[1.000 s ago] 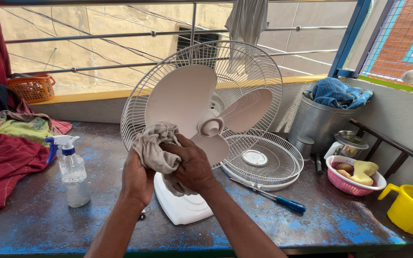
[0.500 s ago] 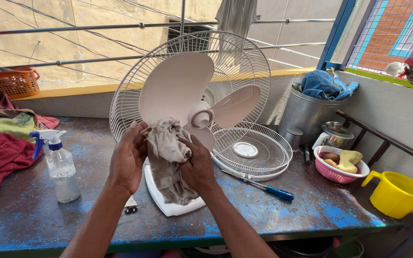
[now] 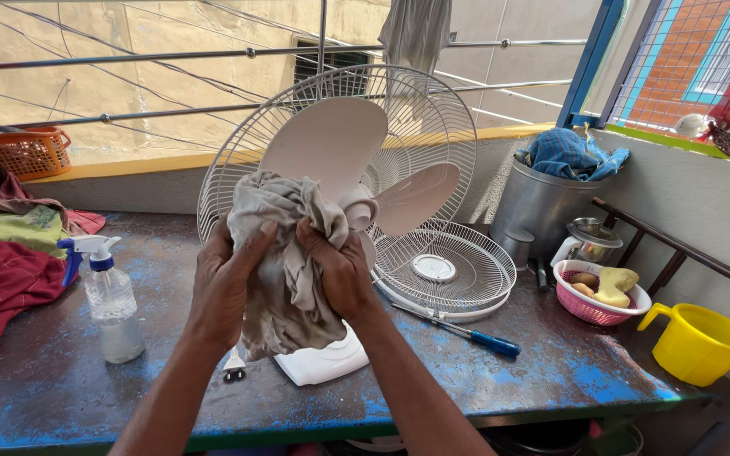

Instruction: The person wipes the blades, protective cage, and base of a desk fan using a cloth and liquid from a spray bottle.

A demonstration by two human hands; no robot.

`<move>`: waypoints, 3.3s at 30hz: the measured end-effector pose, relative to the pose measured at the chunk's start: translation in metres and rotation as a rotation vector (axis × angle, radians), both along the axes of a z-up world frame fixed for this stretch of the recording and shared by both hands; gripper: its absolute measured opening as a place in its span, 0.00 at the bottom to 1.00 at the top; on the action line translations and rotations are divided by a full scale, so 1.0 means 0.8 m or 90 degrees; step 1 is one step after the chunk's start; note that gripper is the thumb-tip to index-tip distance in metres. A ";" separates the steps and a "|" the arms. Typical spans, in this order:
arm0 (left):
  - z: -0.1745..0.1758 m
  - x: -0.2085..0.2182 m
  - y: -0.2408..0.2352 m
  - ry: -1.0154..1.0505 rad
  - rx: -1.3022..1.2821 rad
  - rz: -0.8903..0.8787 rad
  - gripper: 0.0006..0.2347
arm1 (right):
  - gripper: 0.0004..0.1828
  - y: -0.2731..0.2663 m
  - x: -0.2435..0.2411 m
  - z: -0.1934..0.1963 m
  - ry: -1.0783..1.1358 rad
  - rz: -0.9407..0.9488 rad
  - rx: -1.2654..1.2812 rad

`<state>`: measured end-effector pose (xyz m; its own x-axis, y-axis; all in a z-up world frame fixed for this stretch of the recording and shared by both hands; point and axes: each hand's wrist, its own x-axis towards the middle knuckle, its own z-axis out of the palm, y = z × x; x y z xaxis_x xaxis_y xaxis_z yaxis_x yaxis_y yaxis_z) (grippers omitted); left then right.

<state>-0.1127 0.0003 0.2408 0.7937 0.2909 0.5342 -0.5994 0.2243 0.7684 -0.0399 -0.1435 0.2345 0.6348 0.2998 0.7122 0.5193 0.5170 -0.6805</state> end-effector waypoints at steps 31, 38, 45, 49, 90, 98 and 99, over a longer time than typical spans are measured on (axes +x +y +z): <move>0.010 0.002 0.028 -0.037 0.213 -0.072 0.31 | 0.12 -0.027 0.077 0.086 -0.200 -0.058 -0.313; -0.015 0.036 0.049 0.216 0.177 -0.194 0.17 | 0.10 -0.036 0.036 0.099 -0.245 -0.263 -0.314; 0.020 0.000 0.039 0.094 -0.210 -0.241 0.14 | 0.21 -0.047 0.015 0.106 -0.332 -0.631 -0.259; 0.027 0.032 0.037 -0.216 -0.270 -0.210 0.06 | 0.33 -0.048 0.027 0.106 -0.464 -0.768 -0.150; 0.161 0.164 0.021 0.050 0.075 -0.311 0.16 | 0.65 -0.049 0.115 0.145 -0.558 -0.714 -0.296; 0.173 0.260 0.039 -0.223 0.366 -0.195 0.16 | 0.64 -0.054 0.121 0.150 -0.577 -0.725 -0.266; 0.170 0.265 0.045 -0.383 0.487 -0.096 0.17 | 0.63 -0.054 0.119 0.152 -0.572 -0.736 -0.271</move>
<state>0.0996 0.0361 0.3765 0.3288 -0.3833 0.8631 -0.9438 -0.1006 0.3149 0.0551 -0.1863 0.3559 0.0754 0.2339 0.9693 0.7987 -0.5961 0.0817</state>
